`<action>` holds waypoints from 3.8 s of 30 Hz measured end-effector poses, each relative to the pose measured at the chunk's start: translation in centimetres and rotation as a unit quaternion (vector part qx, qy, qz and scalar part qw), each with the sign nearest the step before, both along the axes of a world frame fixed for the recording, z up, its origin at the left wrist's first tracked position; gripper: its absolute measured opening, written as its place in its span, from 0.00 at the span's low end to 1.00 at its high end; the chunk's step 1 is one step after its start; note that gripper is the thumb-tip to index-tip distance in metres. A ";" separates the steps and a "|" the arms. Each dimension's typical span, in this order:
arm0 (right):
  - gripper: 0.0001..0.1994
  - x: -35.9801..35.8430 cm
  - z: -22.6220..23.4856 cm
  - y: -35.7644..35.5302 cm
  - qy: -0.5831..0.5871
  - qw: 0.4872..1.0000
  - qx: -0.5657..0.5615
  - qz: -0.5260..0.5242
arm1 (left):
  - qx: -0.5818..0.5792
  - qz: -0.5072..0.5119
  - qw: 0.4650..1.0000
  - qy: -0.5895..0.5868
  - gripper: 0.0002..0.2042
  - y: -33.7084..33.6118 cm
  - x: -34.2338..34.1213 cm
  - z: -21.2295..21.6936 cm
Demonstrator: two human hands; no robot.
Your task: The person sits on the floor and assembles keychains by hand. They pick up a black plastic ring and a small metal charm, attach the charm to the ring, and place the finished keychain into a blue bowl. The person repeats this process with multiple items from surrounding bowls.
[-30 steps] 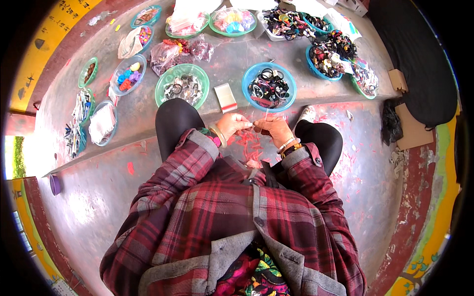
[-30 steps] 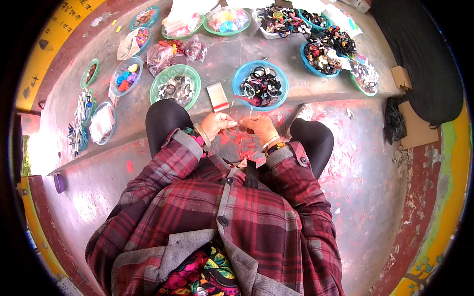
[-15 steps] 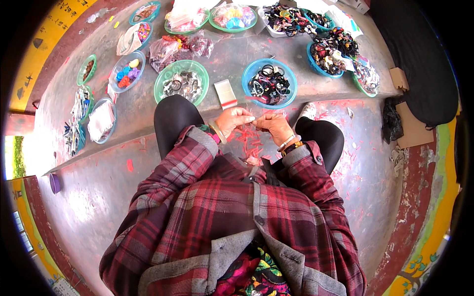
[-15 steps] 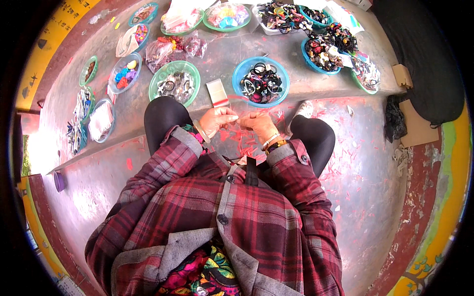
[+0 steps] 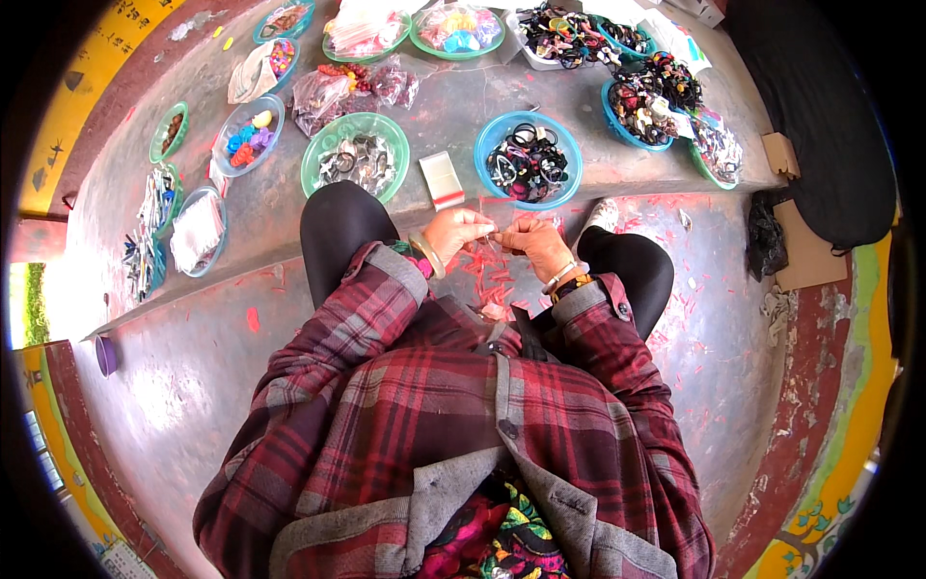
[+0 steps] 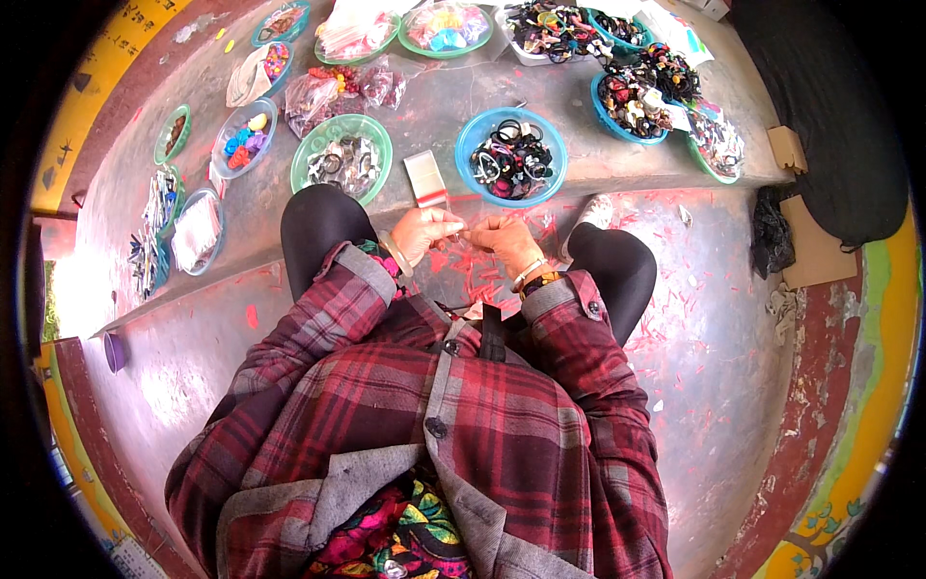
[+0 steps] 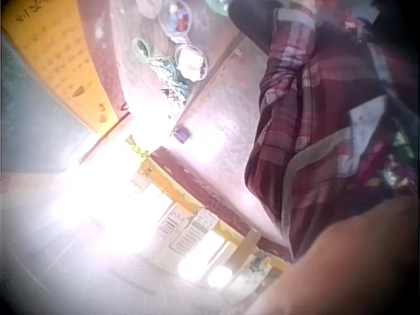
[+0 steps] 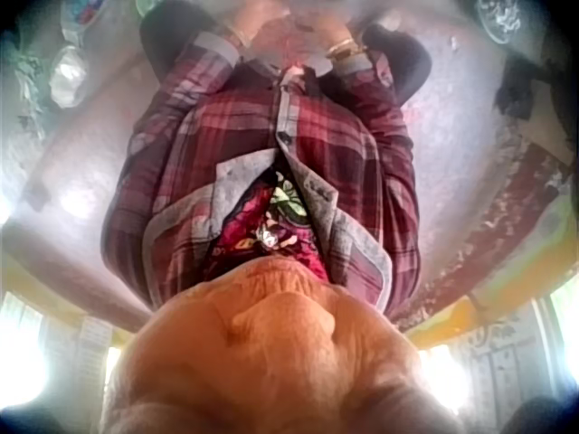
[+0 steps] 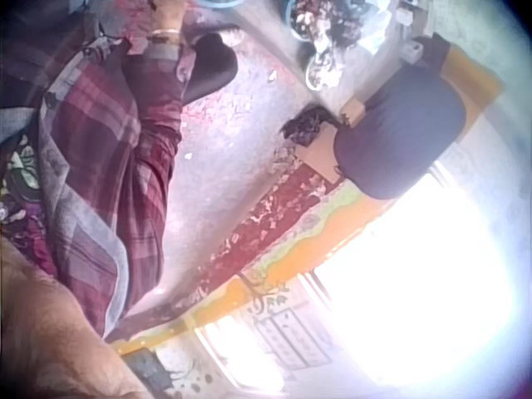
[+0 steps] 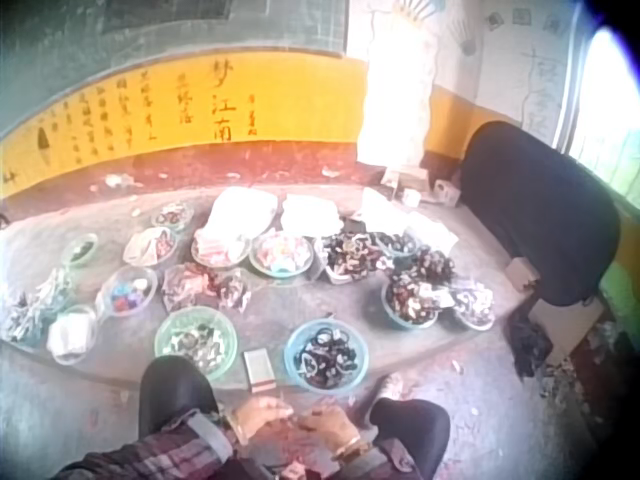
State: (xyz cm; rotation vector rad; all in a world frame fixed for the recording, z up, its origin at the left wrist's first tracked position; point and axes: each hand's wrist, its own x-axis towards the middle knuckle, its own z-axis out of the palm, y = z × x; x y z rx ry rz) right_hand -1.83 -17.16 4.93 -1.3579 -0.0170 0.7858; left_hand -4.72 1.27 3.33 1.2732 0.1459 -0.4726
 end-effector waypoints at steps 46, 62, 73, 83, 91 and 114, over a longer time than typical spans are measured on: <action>0.10 -2.1 2.8 2.9 -0.691 0.588 -0.401 0.127 | -0.086 0.116 0.982 0.125 0.07 0.5 0.3 -0.6; 0.01 1.0 -0.6 -0.1 0.026 0.983 0.012 -0.179 | 0.001 0.073 0.995 0.073 0.16 -0.3 0.3 -0.6; 0.07 -0.3 -0.5 1.2 -0.025 0.998 -0.061 -0.005 | -0.104 0.114 0.984 0.086 0.10 0.0 0.7 -1.4; 0.07 -0.4 -0.7 1.1 -0.064 0.994 -0.086 0.005 | -0.131 0.082 0.984 0.089 0.11 0.1 0.6 -0.6; 0.06 -0.2 -1.9 0.5 -0.055 0.995 -0.085 0.010 | -0.067 0.047 0.994 0.077 0.09 -0.4 0.2 0.2; 0.06 0.0 -1.0 0.1 -0.049 0.996 -0.080 0.013 | -0.109 0.070 0.989 0.065 0.04 -0.6 0.4 -0.1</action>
